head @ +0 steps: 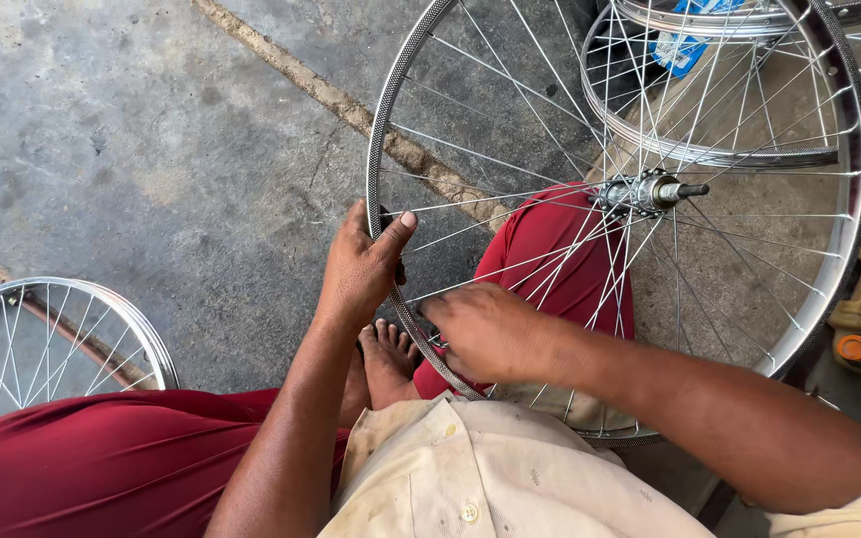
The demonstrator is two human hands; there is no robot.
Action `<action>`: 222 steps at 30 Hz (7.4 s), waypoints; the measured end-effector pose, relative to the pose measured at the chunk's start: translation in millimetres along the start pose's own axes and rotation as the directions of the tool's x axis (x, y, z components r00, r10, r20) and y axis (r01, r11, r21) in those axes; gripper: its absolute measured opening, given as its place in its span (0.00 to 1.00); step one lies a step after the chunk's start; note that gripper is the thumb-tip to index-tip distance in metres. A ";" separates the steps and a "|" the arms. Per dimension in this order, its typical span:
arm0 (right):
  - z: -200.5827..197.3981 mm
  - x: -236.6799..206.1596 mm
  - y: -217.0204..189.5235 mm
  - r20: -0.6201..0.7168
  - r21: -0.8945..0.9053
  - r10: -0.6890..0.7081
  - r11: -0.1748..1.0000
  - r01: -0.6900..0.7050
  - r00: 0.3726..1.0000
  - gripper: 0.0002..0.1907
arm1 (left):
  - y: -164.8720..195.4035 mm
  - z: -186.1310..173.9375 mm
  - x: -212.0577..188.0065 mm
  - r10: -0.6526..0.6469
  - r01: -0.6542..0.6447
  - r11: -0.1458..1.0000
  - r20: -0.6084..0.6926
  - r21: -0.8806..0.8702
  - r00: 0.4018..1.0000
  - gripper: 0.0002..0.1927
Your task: The person uses a spoke wrench to tighten the nipples on a bicycle wheel rim, rotating the wheel to access different spokes. The person works methodically around the wheel, adjusting tension to true the rim.
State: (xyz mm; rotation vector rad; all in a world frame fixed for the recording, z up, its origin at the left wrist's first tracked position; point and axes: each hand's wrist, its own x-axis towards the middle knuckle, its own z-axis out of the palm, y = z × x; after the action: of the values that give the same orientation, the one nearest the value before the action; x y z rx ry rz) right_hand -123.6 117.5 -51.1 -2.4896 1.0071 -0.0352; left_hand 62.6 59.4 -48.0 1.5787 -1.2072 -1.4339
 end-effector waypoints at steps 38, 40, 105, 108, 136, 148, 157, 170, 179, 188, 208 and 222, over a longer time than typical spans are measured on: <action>-44.4 8.9 -6.1 0.315 0.176 0.042 0.979 -0.102 0.948 0.16 | -0.1 -1.8 -5.1 -0.018 0.018 0.998 -0.004 0.054 1.000 0.25; -43.7 4.4 -17.7 0.085 0.088 0.001 0.996 -0.009 0.996 0.17 | -0.8 -1.2 -4.5 -0.010 0.010 0.999 -0.008 0.039 1.000 0.24; -9.2 -30.4 -43.7 -0.245 -0.078 -0.109 0.993 0.092 0.963 0.08 | -27.5 -11.1 5.3 -0.053 0.050 0.987 -0.014 -0.153 0.999 0.26; -4.8 -42.3 -35.6 -0.167 -0.077 -0.141 0.989 0.130 0.976 0.10 | -38.0 -6.5 9.2 -0.048 0.033 0.979 -0.069 -0.201 0.996 0.26; 15.4 -7.1 -61.3 -0.412 0.087 0.008 0.996 0.031 0.911 0.18 | -43.7 -36.9 2.8 0.065 -0.065 0.998 -0.062 -0.003 0.996 0.21; 2.1 -10.1 -69.7 -0.242 0.180 0.087 0.983 -0.043 0.966 0.19 | -35.3 -39.7 -4.1 0.055 -0.056 0.998 -0.038 -0.023 0.998 0.21; 12.5 2.2 -70.4 -0.164 -0.011 0.109 0.994 -0.112 0.980 0.31 | -33.2 -39.0 -6.6 0.025 -0.026 0.998 -0.021 -0.055 0.999 0.21; 16.0 10.7 -74.0 -0.210 -0.148 0.130 0.975 -0.163 0.969 0.11 | -24.0 -42.7 -12.5 0.077 -0.076 0.997 -0.066 0.014 0.995 0.20; -14.0 -13.9 -51.4 -0.114 0.076 -0.033 0.996 0.042 0.993 0.20 | -11.4 -22.6 -11.5 -0.054 0.049 0.994 -0.048 -0.100 0.997 0.19; -7.1 -37.6 -48.4 -0.251 -0.161 -0.044 0.987 0.003 0.967 0.07 | -9.2 2.4 -6.2 -0.012 0.008 0.999 -0.074 -0.051 0.997 0.19; -31.5 0.7 -34.2 0.107 0.047 -0.040 0.998 0.035 0.993 0.18 | 7.0 -16.8 -9.5 0.024 -0.029 0.996 -0.053 -0.090 0.998 0.18; -45.4 1.1 -61.7 -0.157 -0.096 -0.063 0.994 0.049 0.986 0.13 | -5.0 -25.5 6.8 0.048 -0.046 0.999 -0.054 0.028 0.997 0.20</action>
State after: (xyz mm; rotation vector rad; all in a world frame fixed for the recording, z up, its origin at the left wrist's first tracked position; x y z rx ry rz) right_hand -91.0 137.6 15.2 -2.6327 1.0230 -0.2141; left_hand 88.4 52.2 -50.9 1.5868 -1.2286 -1.3416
